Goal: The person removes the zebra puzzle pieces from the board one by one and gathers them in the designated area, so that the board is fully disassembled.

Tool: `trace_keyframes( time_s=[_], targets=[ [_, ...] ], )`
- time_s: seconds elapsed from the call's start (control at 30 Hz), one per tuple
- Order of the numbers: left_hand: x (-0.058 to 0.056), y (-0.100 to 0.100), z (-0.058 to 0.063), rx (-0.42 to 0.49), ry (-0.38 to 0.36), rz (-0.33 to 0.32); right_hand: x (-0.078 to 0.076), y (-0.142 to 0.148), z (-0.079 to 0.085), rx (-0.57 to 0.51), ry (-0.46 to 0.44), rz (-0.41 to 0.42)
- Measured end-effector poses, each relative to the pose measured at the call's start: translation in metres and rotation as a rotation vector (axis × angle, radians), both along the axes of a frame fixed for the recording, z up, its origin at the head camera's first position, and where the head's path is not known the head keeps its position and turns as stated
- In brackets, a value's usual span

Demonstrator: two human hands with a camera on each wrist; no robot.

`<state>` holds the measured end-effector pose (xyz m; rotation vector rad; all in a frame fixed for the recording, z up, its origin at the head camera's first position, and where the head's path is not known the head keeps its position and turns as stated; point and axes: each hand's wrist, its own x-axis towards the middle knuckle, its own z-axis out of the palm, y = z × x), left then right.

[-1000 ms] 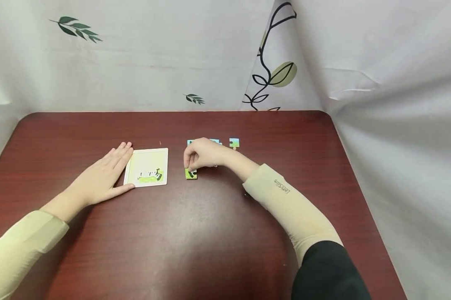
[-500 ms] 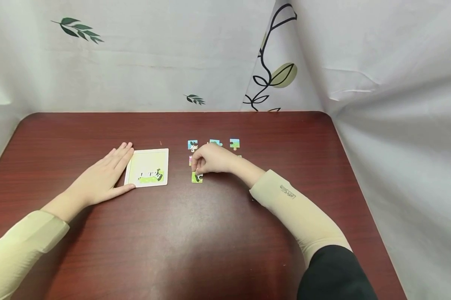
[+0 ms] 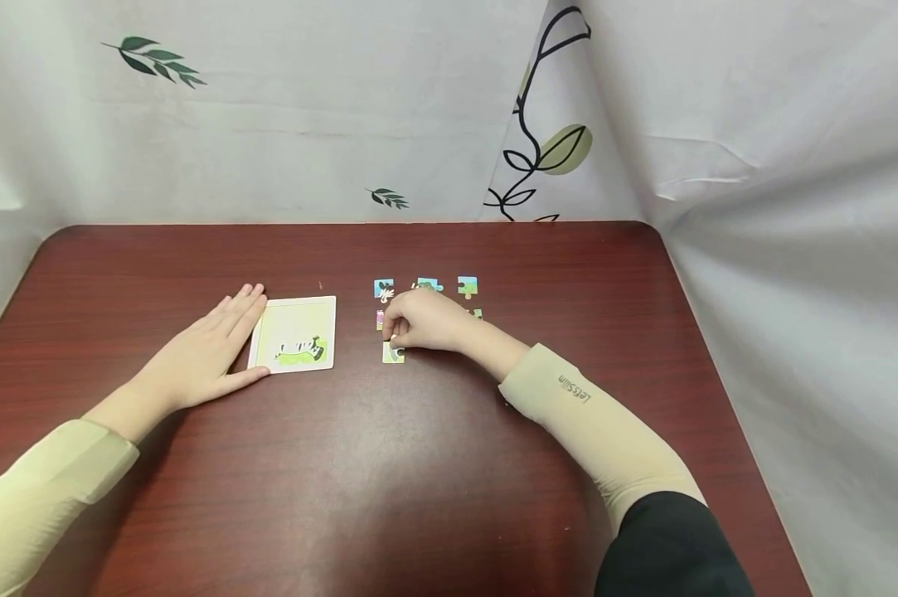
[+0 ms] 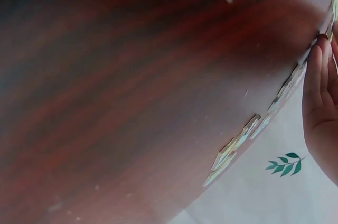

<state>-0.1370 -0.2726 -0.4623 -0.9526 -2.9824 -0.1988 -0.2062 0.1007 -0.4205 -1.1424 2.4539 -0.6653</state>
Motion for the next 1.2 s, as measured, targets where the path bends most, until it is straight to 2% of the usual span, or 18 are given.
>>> trace_keyframes(
  time_s=[0.2, 0.73, 0.9, 1.2],
  targets=[
    [0.000, 0.001, 0.001, 0.000, 0.000, 0.001, 0.002, -0.001, 0.000, -0.006, 0.053, 0.020],
    [0.000, 0.000, -0.001, 0.001, 0.007, -0.001, 0.004, -0.002, -0.002, -0.011, 0.124, 0.053],
    [0.000, 0.000, -0.001, 0.002, 0.006, -0.001, 0.004, -0.003, -0.001, -0.008, 0.084, 0.032],
    [0.000, -0.001, -0.001, -0.001, 0.010, -0.005, 0.005, -0.016, 0.007, -0.079, 0.018, 0.013]
  ],
)
